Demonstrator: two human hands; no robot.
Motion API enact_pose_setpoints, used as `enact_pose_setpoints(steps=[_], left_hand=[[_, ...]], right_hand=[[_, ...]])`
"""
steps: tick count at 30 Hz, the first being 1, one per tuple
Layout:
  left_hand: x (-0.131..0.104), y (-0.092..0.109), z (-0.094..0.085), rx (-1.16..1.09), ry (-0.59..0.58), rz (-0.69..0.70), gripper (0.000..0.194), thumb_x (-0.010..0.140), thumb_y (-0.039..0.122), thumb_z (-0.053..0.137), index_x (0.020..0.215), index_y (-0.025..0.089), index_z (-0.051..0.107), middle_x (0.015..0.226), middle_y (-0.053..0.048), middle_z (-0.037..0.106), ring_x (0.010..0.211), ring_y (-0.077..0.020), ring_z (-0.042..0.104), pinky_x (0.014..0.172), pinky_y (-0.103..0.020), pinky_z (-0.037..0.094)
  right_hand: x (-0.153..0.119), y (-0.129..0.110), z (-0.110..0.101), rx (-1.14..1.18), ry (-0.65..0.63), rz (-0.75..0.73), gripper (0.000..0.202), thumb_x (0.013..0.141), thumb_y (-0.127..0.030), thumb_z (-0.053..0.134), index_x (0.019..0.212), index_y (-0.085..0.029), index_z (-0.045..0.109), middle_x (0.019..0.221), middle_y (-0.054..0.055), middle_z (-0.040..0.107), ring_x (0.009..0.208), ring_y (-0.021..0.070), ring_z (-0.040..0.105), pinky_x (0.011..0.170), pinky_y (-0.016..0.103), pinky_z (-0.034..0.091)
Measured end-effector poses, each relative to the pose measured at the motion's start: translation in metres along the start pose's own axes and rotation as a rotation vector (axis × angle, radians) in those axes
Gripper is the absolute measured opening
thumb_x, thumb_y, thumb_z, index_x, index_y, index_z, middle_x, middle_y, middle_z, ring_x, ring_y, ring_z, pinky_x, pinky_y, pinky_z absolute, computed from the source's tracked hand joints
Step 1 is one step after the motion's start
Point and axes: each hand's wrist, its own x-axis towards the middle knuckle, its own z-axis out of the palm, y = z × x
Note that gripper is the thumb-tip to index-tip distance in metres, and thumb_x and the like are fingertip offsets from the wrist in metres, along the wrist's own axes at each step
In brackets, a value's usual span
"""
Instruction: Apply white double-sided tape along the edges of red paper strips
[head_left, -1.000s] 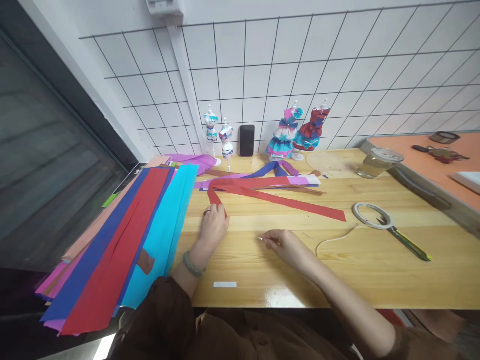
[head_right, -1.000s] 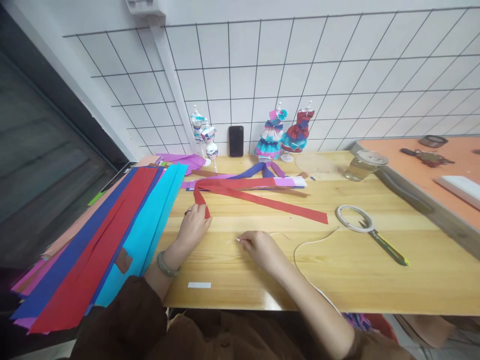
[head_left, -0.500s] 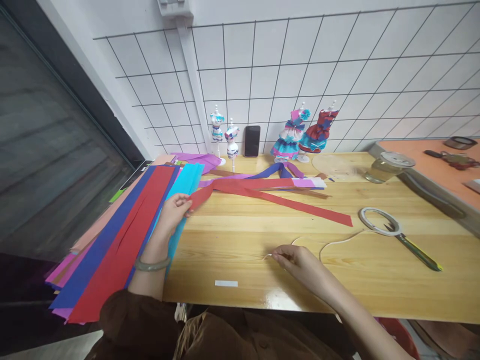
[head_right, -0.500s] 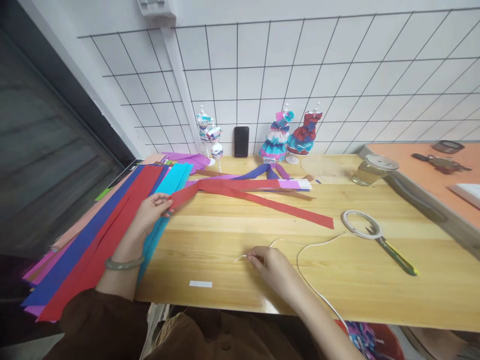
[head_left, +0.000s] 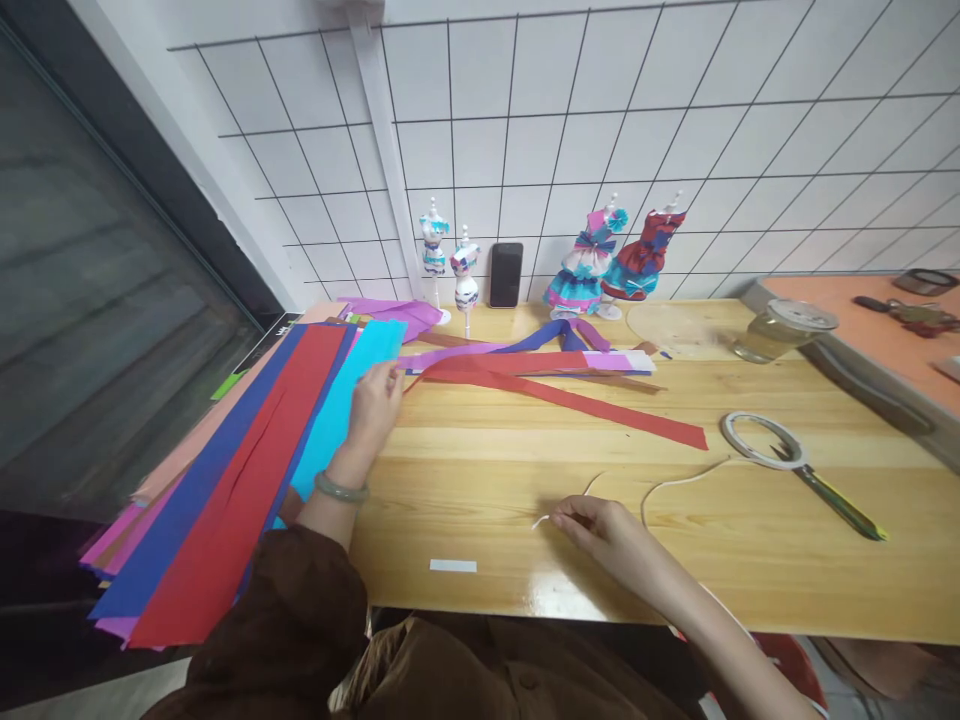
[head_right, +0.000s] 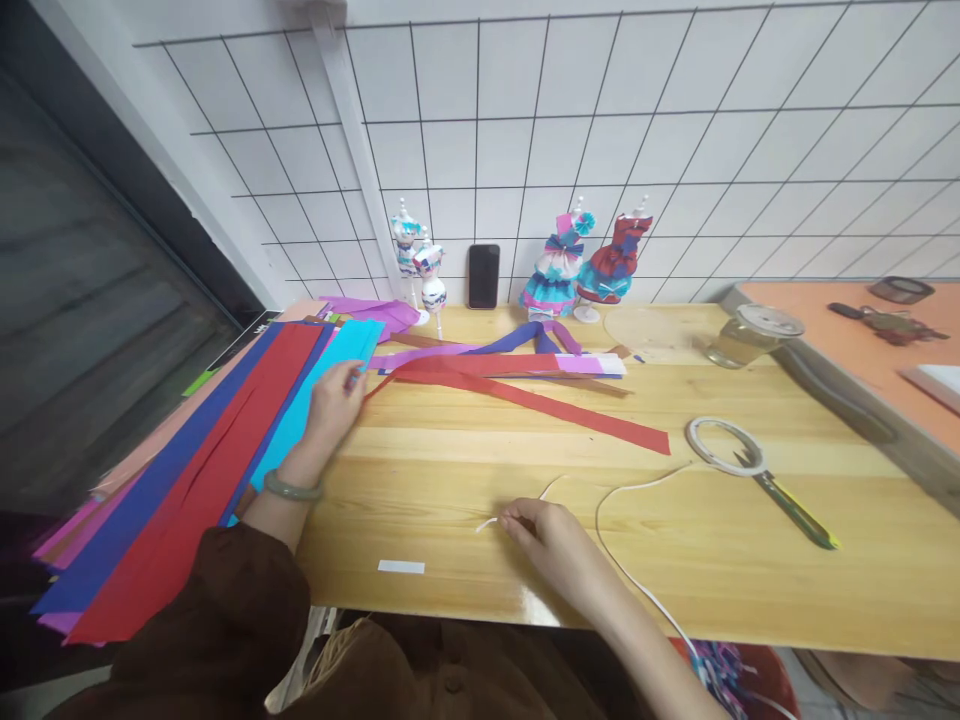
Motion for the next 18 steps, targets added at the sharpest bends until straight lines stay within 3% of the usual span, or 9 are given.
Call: enact_pose_setpoints(steps=[2,4,12,18], left_hand=[[0.001,0.01,0.02,-0.03,-0.194,0.046,0.028,0.082,0.022,0.042,0.105,0.018,0.057,0.101,-0.008,0.062,0.093,-0.0184,0.056,0.084,-0.029,0.042],[0.004,0.01,0.037,-0.019,-0.241,0.031,0.023,0.079,0.019,0.045,0.095,0.018,0.062,0.096,-0.009,0.064,0.091,-0.0204,0.058,0.084,-0.03,0.042],[0.022,-0.001,0.063,-0.019,-0.167,-0.103,0.03,0.078,0.019,0.043,0.103,0.011,0.059,0.105,-0.015,0.061,0.103,-0.0258,0.053,0.092,-0.038,0.035],[0.037,-0.003,0.078,-0.153,-0.118,-0.251,0.03,0.076,0.027,0.05,0.099,0.012,0.061,0.085,-0.012,0.064,0.085,-0.0235,0.059,0.079,-0.035,0.043]], right_hand=[[-0.001,0.001,0.0,-0.022,-0.007,-0.003,0.031,0.084,-0.038,0.038,0.068,-0.019,0.056,0.058,-0.001,0.054,0.054,0.0132,0.045,0.052,0.024,0.033],[-0.003,0.0,-0.001,-0.026,-0.014,-0.004,0.031,0.084,-0.037,0.038,0.067,-0.019,0.056,0.059,0.0,0.055,0.055,0.0136,0.047,0.053,0.024,0.033],[-0.008,-0.001,-0.001,-0.021,-0.028,0.007,0.029,0.084,-0.035,0.039,0.068,-0.018,0.057,0.061,0.0,0.058,0.058,0.0145,0.051,0.054,0.023,0.035],[-0.008,-0.003,-0.003,-0.014,0.001,0.016,0.03,0.084,-0.036,0.04,0.067,-0.018,0.058,0.06,0.0,0.058,0.057,0.0139,0.05,0.054,0.023,0.035]])
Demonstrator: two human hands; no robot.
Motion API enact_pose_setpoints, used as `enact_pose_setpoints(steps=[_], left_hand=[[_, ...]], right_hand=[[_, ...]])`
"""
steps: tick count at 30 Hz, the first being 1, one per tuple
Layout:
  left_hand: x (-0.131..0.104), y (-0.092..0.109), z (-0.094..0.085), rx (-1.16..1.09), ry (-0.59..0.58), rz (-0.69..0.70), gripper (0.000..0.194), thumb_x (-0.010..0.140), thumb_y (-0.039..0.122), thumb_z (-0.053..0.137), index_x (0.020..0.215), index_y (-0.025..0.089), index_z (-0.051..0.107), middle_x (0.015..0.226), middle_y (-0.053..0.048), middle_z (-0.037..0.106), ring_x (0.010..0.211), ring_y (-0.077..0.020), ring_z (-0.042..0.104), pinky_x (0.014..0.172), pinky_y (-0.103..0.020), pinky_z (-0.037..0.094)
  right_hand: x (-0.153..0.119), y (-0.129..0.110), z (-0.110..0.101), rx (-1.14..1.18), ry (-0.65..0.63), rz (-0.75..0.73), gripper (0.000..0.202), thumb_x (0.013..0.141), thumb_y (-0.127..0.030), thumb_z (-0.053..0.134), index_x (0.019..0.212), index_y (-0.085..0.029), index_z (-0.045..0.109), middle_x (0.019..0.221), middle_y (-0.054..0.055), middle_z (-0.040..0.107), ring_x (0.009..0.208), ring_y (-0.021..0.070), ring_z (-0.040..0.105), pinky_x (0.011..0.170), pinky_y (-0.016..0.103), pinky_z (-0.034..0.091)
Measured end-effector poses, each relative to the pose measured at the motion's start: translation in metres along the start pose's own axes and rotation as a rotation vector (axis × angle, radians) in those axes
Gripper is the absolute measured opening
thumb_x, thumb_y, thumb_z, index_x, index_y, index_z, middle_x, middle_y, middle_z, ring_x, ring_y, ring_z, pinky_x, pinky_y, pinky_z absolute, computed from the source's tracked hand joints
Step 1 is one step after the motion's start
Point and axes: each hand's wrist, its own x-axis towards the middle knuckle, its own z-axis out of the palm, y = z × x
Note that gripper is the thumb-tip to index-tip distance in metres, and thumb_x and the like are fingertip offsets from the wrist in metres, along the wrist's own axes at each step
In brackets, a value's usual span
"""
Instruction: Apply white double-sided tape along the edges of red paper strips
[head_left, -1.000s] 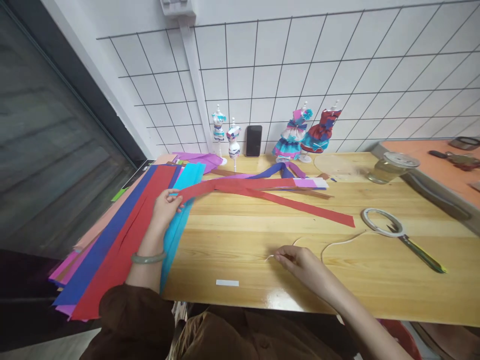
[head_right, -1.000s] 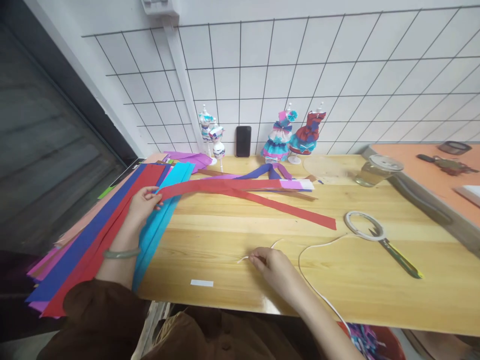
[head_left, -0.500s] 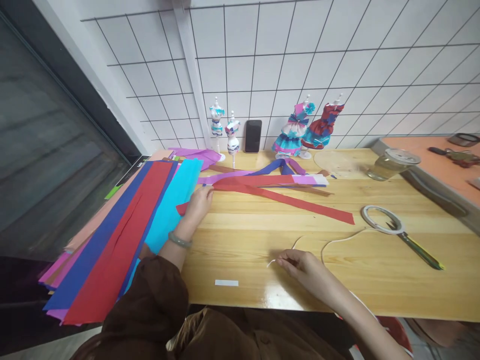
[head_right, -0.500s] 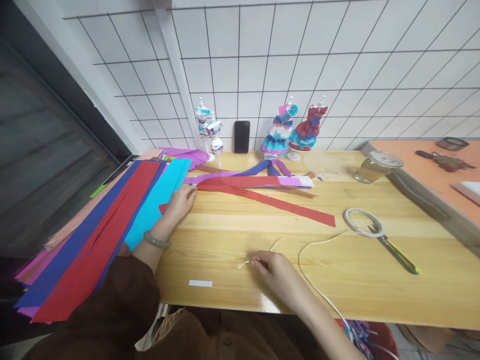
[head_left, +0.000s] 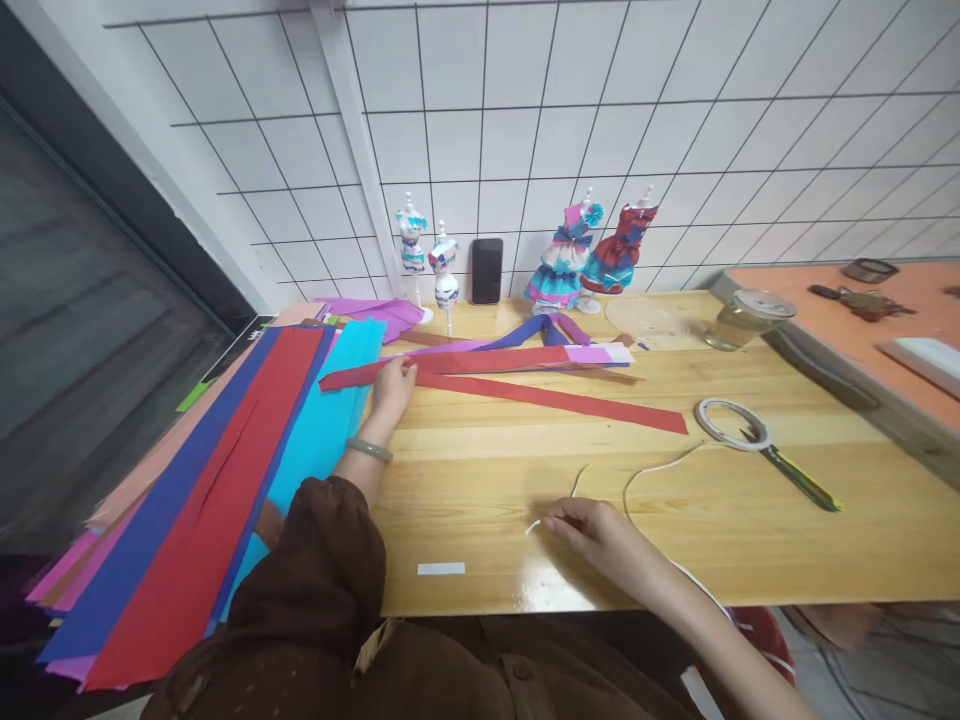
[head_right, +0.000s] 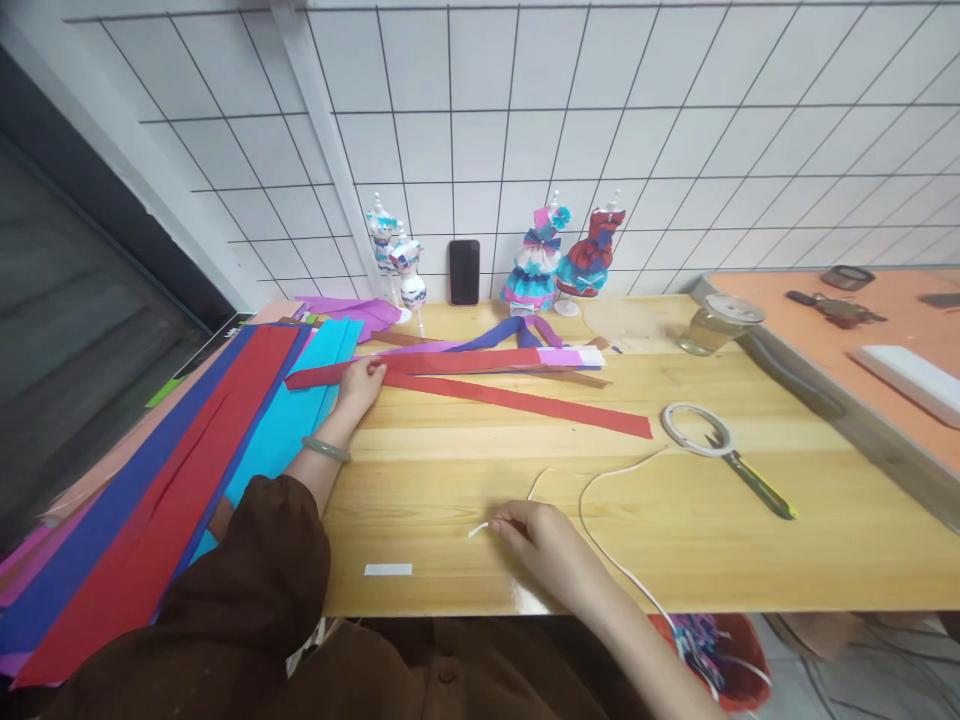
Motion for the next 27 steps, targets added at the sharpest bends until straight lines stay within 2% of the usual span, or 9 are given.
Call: enact_pose_setpoints(steps=[4,8,12,14,17,21,23,27], left_hand=[[0.002,-0.002,0.003,-0.17,-0.012,-0.085,0.035,0.069,0.023,0.058,0.102,0.012,0.059,0.07,-0.004,0.061,0.069,-0.0173,0.06,0.069,-0.031,0.047],[-0.01,-0.001,-0.006,-0.381,-0.076,-0.153,0.042,0.072,0.023,0.057,0.111,0.011,0.05,0.071,-0.003,0.061,0.062,-0.0122,0.061,0.062,-0.027,0.05],[-0.019,0.003,-0.016,-0.629,-0.133,-0.204,0.05,0.067,0.023,0.063,0.112,0.012,0.045,0.074,-0.003,0.061,0.065,-0.0121,0.063,0.063,-0.026,0.051],[-0.019,0.003,-0.015,-0.55,-0.14,-0.189,0.052,0.067,0.025,0.063,0.114,0.013,0.044,0.074,-0.003,0.062,0.066,-0.0129,0.063,0.064,-0.027,0.051],[-0.016,-0.001,-0.01,-0.313,-0.098,-0.154,0.046,0.069,0.025,0.059,0.112,0.013,0.048,0.071,-0.003,0.061,0.066,-0.0152,0.062,0.066,-0.03,0.049],[-0.012,-0.006,-0.007,-0.139,-0.004,-0.132,0.035,0.07,0.024,0.057,0.103,0.014,0.056,0.078,-0.007,0.061,0.085,-0.0223,0.058,0.081,-0.037,0.042],[-0.01,-0.005,-0.005,-0.078,0.01,-0.128,0.036,0.071,0.028,0.057,0.104,0.015,0.056,0.083,-0.009,0.062,0.09,-0.0247,0.056,0.084,-0.038,0.039],[-0.005,0.002,0.003,-0.038,-0.014,-0.138,0.041,0.071,0.035,0.057,0.108,0.016,0.055,0.084,-0.009,0.062,0.088,-0.0253,0.056,0.082,-0.037,0.039]], right_hand=[[0.0,-0.002,-0.001,0.006,0.012,-0.008,0.031,0.084,-0.037,0.04,0.067,-0.018,0.058,0.059,0.0,0.057,0.056,0.0136,0.049,0.053,0.023,0.035],[-0.002,-0.004,-0.001,0.032,0.016,-0.005,0.031,0.084,-0.037,0.041,0.072,-0.018,0.062,0.062,0.001,0.059,0.058,0.0138,0.05,0.055,0.024,0.036],[0.0,-0.009,0.001,0.065,-0.011,-0.033,0.03,0.085,-0.035,0.04,0.074,-0.017,0.062,0.064,0.0,0.059,0.059,0.0131,0.05,0.055,0.023,0.035],[0.001,-0.012,0.002,0.066,-0.017,-0.05,0.03,0.085,-0.035,0.041,0.074,-0.017,0.062,0.064,0.0,0.059,0.058,0.0127,0.049,0.054,0.022,0.035],[-0.001,-0.016,0.001,0.057,-0.004,-0.062,0.029,0.085,-0.034,0.041,0.075,-0.017,0.062,0.066,0.001,0.06,0.059,0.0128,0.05,0.055,0.023,0.035],[-0.01,-0.014,-0.006,0.027,0.028,-0.033,0.03,0.086,-0.034,0.04,0.073,-0.017,0.06,0.067,0.002,0.061,0.06,0.0135,0.052,0.056,0.023,0.036],[-0.015,-0.012,-0.008,0.018,0.022,-0.013,0.029,0.086,-0.034,0.039,0.072,-0.017,0.059,0.068,0.002,0.061,0.062,0.014,0.052,0.057,0.024,0.037],[-0.02,-0.013,-0.009,0.022,-0.013,-0.011,0.028,0.086,-0.033,0.039,0.072,-0.018,0.058,0.071,0.002,0.061,0.065,0.0143,0.053,0.059,0.024,0.037]])
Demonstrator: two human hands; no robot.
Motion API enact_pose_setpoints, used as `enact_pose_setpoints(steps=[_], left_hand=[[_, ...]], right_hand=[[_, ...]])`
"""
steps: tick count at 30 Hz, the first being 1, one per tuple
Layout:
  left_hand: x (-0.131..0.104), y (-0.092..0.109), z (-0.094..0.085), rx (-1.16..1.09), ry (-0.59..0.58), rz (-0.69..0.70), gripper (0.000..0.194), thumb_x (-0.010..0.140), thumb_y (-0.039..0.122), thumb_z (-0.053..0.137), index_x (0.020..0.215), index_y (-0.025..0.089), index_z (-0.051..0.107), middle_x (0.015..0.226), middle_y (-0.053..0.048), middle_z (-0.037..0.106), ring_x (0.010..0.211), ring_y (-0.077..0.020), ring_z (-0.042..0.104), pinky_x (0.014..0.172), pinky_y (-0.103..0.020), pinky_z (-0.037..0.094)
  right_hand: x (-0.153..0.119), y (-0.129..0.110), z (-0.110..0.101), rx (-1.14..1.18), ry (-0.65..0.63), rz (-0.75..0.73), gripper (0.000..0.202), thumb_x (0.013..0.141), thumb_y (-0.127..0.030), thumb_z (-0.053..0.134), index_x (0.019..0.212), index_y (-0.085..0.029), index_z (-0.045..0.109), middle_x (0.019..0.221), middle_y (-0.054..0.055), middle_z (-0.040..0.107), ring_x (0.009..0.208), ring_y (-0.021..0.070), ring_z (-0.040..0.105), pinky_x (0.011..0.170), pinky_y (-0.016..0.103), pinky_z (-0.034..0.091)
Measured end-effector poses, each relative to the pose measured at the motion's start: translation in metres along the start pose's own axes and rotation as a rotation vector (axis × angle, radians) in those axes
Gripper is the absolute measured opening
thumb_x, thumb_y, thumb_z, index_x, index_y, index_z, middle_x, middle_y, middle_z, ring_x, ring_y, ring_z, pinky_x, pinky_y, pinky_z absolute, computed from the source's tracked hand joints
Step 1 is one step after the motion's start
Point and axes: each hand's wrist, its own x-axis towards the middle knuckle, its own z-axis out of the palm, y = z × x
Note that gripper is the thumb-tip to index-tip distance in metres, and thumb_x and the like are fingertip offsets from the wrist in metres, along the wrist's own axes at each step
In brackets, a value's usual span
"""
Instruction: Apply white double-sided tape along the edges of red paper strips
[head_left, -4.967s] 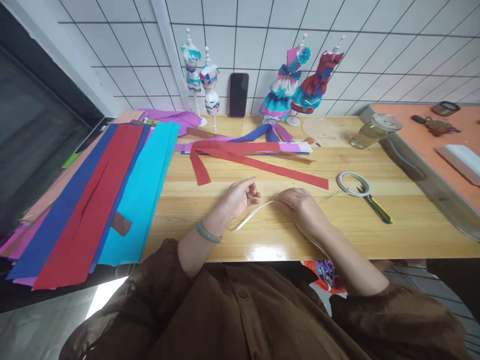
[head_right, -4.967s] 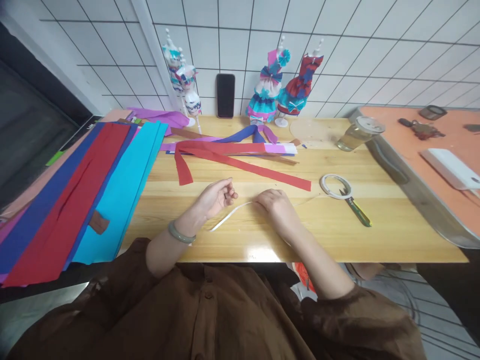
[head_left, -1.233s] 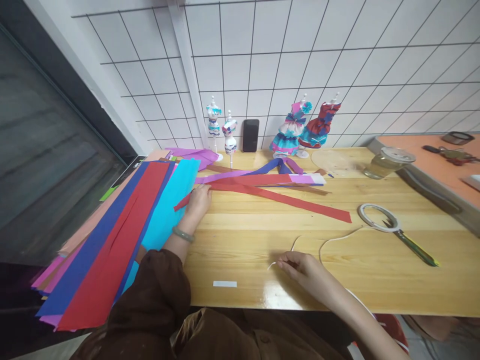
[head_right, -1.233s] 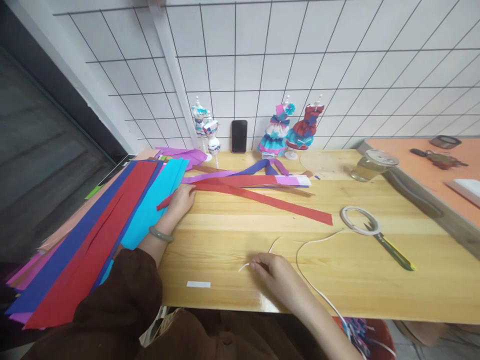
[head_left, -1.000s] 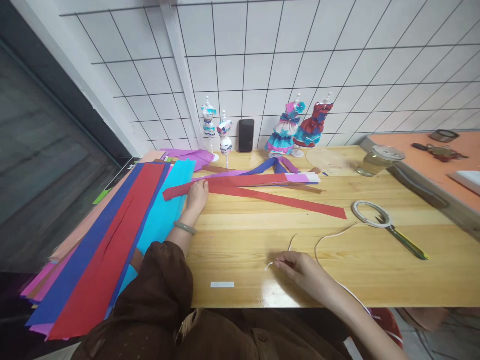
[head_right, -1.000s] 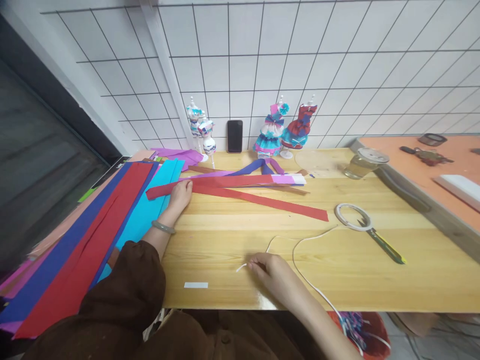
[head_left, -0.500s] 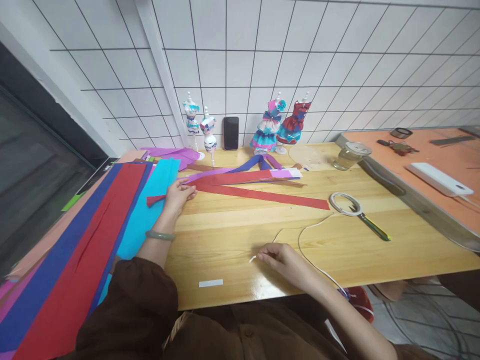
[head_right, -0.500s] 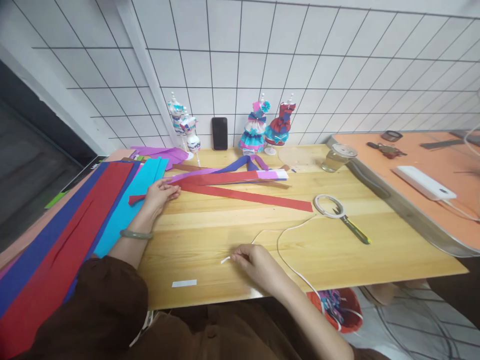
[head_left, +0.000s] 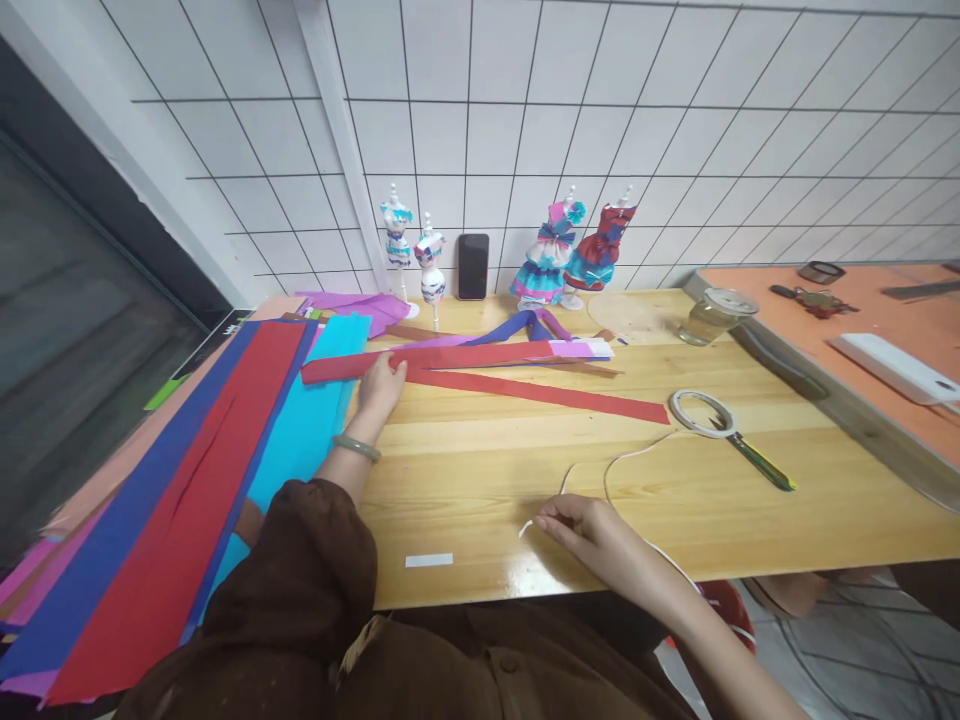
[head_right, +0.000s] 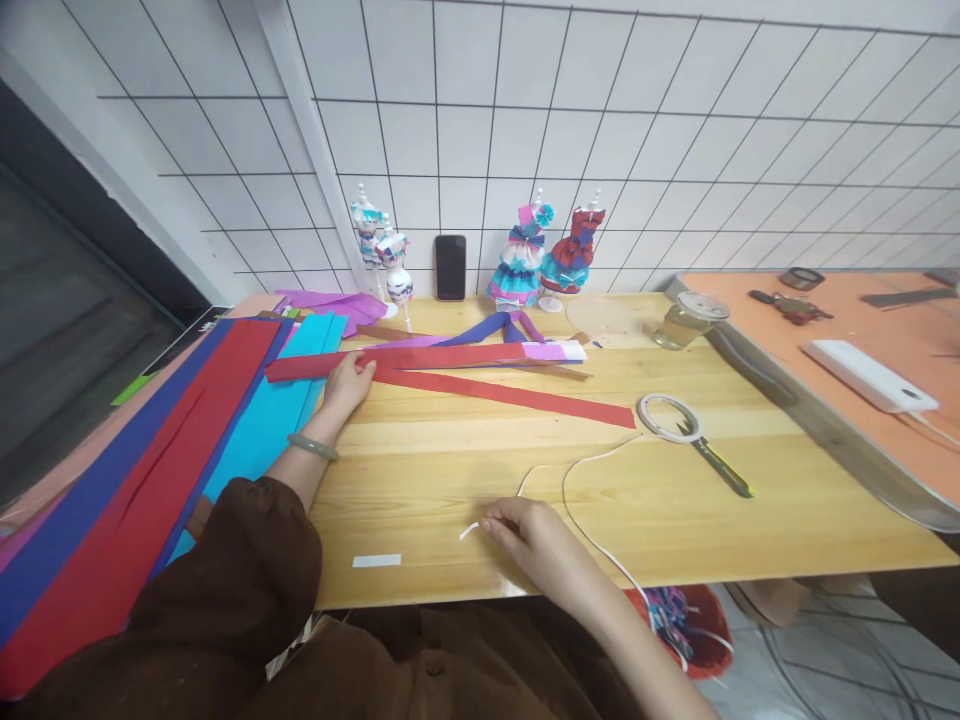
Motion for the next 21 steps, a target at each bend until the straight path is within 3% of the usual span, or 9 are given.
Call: enact_pose_setpoints(steps=[5,10,17,21], left_hand=[[0.005,0.005,0.011,-0.08,-0.029,-0.003,0.047,0.065,0.03,0.062,0.11,0.017,0.053,0.07,-0.002,0.058,0.071,-0.0187,0.056,0.073,-0.031,0.041],[-0.001,0.007,0.01,-0.285,-0.071,0.009,0.053,0.065,0.023,0.06,0.116,0.016,0.047,0.066,0.003,0.053,0.061,-0.0105,0.052,0.062,-0.023,0.043],[-0.028,0.002,-0.014,-0.539,-0.14,-0.066,0.07,0.06,0.017,0.06,0.125,0.017,0.036,0.065,0.005,0.049,0.051,-0.0068,0.048,0.049,-0.019,0.041],[-0.056,-0.007,-0.033,-0.338,-0.075,-0.029,0.082,0.061,0.015,0.061,0.134,0.02,0.024,0.071,0.004,0.051,0.054,-0.0068,0.049,0.054,-0.02,0.043]], right_hand=[[-0.001,-0.006,0.0,-0.018,-0.016,-0.005,0.026,0.086,-0.031,0.039,0.069,-0.017,0.054,0.067,0.001,0.058,0.061,0.0133,0.05,0.057,0.024,0.036],[0.0,-0.003,0.0,-0.013,-0.021,-0.006,0.027,0.087,-0.031,0.039,0.07,-0.017,0.054,0.067,0.002,0.058,0.062,0.0138,0.051,0.057,0.024,0.036],[0.007,0.002,0.003,-0.008,0.001,-0.024,0.03,0.087,-0.034,0.038,0.067,-0.018,0.055,0.065,0.001,0.056,0.06,0.0135,0.049,0.056,0.024,0.036],[0.014,0.0,0.007,-0.052,0.002,-0.06,0.034,0.087,-0.036,0.037,0.064,-0.018,0.054,0.059,0.0,0.052,0.056,0.0128,0.045,0.053,0.024,0.034]])
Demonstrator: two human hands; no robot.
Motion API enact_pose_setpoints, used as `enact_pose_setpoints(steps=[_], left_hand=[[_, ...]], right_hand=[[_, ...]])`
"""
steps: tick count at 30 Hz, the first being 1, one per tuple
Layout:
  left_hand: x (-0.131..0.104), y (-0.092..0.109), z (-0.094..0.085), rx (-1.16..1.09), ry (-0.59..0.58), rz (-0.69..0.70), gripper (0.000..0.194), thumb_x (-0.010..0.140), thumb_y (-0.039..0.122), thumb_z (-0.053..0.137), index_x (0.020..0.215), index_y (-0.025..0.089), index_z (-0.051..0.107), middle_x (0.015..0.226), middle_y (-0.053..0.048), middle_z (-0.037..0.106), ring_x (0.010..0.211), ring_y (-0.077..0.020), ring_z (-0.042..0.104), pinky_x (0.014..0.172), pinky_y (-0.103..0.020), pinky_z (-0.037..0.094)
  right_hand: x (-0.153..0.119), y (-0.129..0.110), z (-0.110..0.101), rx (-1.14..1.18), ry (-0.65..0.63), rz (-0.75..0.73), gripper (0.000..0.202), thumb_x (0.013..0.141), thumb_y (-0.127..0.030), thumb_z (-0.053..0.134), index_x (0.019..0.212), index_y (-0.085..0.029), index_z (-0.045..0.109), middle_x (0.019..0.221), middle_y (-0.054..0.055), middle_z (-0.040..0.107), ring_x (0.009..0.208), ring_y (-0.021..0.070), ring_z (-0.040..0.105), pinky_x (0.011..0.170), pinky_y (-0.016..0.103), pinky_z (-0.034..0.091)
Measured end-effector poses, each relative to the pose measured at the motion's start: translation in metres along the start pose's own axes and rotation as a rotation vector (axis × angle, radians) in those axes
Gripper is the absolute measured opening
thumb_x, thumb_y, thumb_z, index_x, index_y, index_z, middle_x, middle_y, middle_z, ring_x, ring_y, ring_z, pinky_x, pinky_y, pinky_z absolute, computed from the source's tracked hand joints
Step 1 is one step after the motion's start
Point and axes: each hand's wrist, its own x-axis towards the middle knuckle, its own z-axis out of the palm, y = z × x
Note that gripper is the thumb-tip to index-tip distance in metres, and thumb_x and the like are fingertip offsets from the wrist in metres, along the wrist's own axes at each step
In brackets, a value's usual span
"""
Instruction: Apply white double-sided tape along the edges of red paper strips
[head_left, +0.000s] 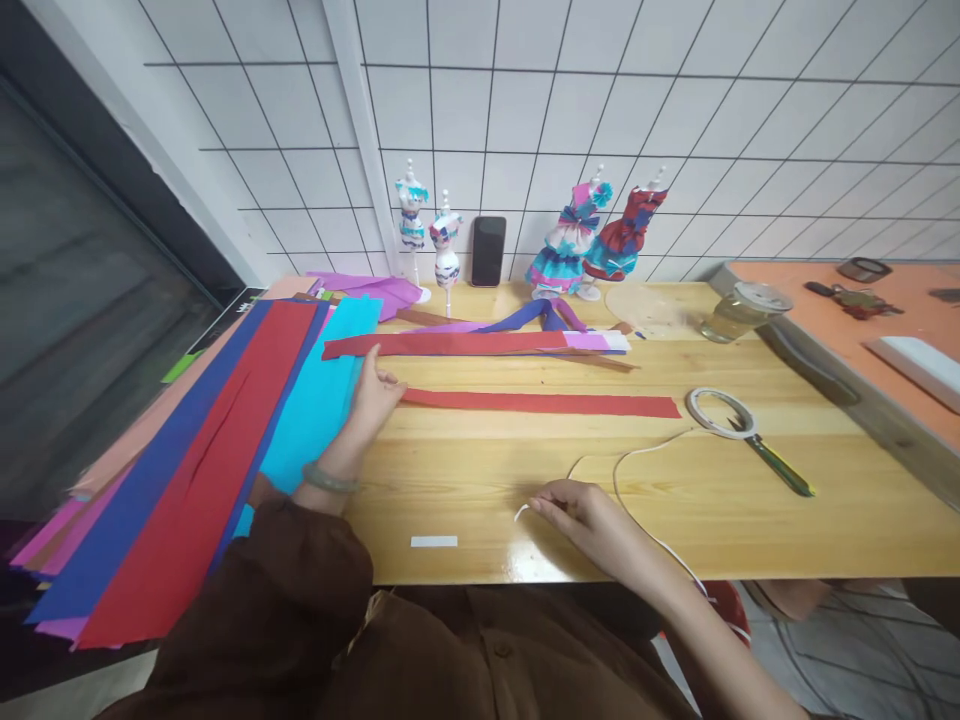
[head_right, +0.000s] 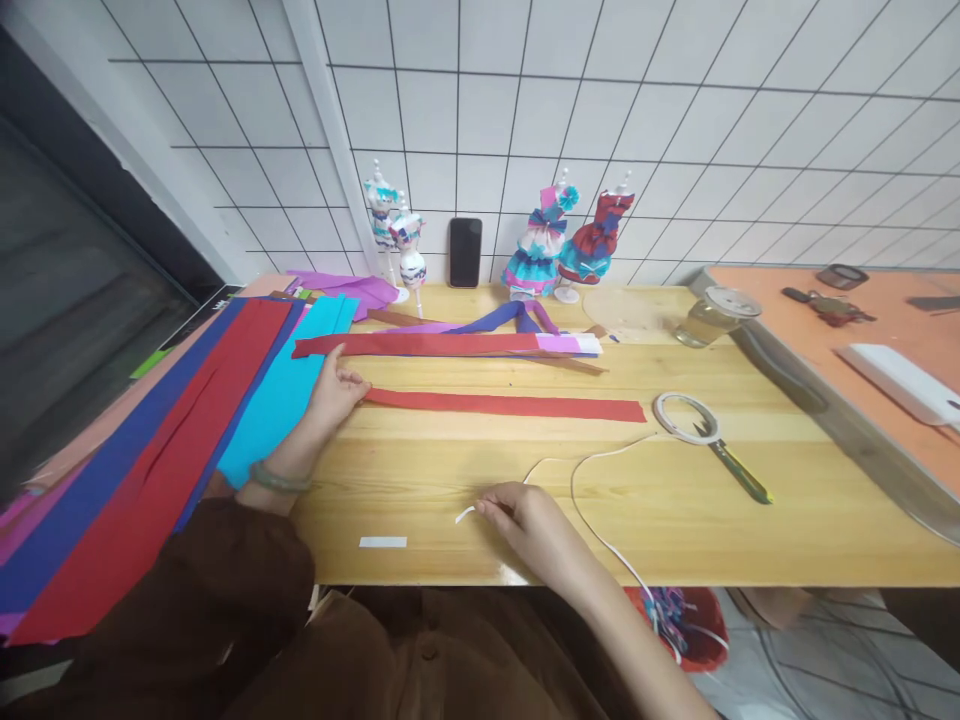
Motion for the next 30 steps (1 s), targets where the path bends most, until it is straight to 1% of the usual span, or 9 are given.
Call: enact_pose_setpoints(steps=[6,9,12,14,15,18,20,24,30], left_hand=[[-0.044,0.001,-0.029,0.451,0.037,0.219,0.07,0.072,0.013,0.053,0.135,0.021,0.025,0.091,-0.004,0.054,0.072,-0.0127,0.053,0.073,-0.029,0.046],[-0.058,0.006,-0.041,0.638,0.04,0.228,0.067,0.075,0.014,0.049,0.137,0.018,0.023,0.1,-0.01,0.052,0.084,-0.0184,0.055,0.077,-0.033,0.046],[-0.07,0.015,-0.043,0.917,0.059,0.187,0.058,0.077,0.018,0.049,0.132,0.015,0.032,0.106,-0.016,0.051,0.095,-0.0283,0.053,0.078,-0.042,0.045],[-0.077,0.024,-0.034,1.031,0.104,0.216,0.048,0.08,0.024,0.048,0.126,0.012,0.041,0.115,-0.02,0.048,0.107,-0.0349,0.046,0.082,-0.048,0.041],[-0.081,0.029,-0.025,1.04,0.091,0.289,0.045,0.082,0.026,0.045,0.124,0.011,0.042,0.123,-0.021,0.043,0.114,-0.0354,0.041,0.087,-0.049,0.038],[-0.09,0.041,0.007,0.96,-0.168,0.604,0.045,0.087,0.035,0.036,0.125,0.011,0.042,0.133,-0.015,0.038,0.127,-0.0277,0.026,0.103,-0.043,0.023],[-0.094,0.043,0.028,0.894,-0.331,0.727,0.052,0.087,0.044,0.031,0.13,0.014,0.037,0.138,-0.01,0.034,0.131,-0.0235,0.02,0.106,-0.04,0.019],[-0.099,0.035,0.05,0.879,-0.459,0.718,0.067,0.084,0.058,0.023,0.135,0.015,0.029,0.142,-0.009,0.028,0.133,-0.0245,0.014,0.106,-0.044,0.014],[-0.104,0.03,0.056,0.884,-0.439,0.668,0.07,0.082,0.06,0.021,0.135,0.015,0.031,0.142,-0.011,0.026,0.132,-0.0275,0.014,0.105,-0.048,0.014]], right_hand=[[0.014,-0.006,0.006,0.015,0.031,-0.042,0.033,0.086,-0.037,0.039,0.066,-0.017,0.057,0.058,0.0,0.052,0.053,0.012,0.043,0.051,0.023,0.032],[0.018,-0.005,0.008,0.06,0.028,-0.05,0.034,0.086,-0.038,0.039,0.071,-0.017,0.06,0.06,0.001,0.055,0.055,0.0123,0.045,0.052,0.023,0.033],[0.021,-0.001,0.01,0.114,0.03,-0.034,0.035,0.084,-0.042,0.042,0.073,-0.016,0.062,0.064,0.002,0.057,0.058,0.0127,0.047,0.052,0.023,0.034],[0.024,0.002,0.012,0.136,0.043,-0.021,0.036,0.083,-0.045,0.043,0.072,-0.016,0.061,0.063,0.001,0.057,0.058,0.0127,0.047,0.052,0.023,0.035],[0.025,0.004,0.013,0.142,0.05,-0.018,0.036,0.083,-0.045,0.043,0.071,-0.016,0.06,0.063,0.001,0.056,0.058,0.0125,0.046,0.052,0.023,0.034],[0.03,0.005,0.015,0.158,0.061,-0.017,0.035,0.083,-0.046,0.043,0.071,-0.016,0.059,0.062,0.001,0.054,0.057,0.0121,0.045,0.052,0.023,0.034],[0.032,0.006,0.015,0.174,0.058,-0.018,0.034,0.083,-0.045,0.044,0.071,-0.016,0.058,0.063,0.0,0.054,0.058,0.0118,0.045,0.053,0.023,0.034],[0.029,0.008,0.013,0.196,0.046,0.001,0.035,0.082,-0.046,0.045,0.065,-0.016,0.054,0.059,-0.001,0.05,0.056,0.0108,0.042,0.051,0.022,0.033],[0.031,0.012,0.007,0.246,0.071,0.016,0.035,0.081,-0.047,0.045,0.068,-0.016,0.053,0.058,-0.002,0.048,0.053,0.0102,0.043,0.051,0.022,0.034]])
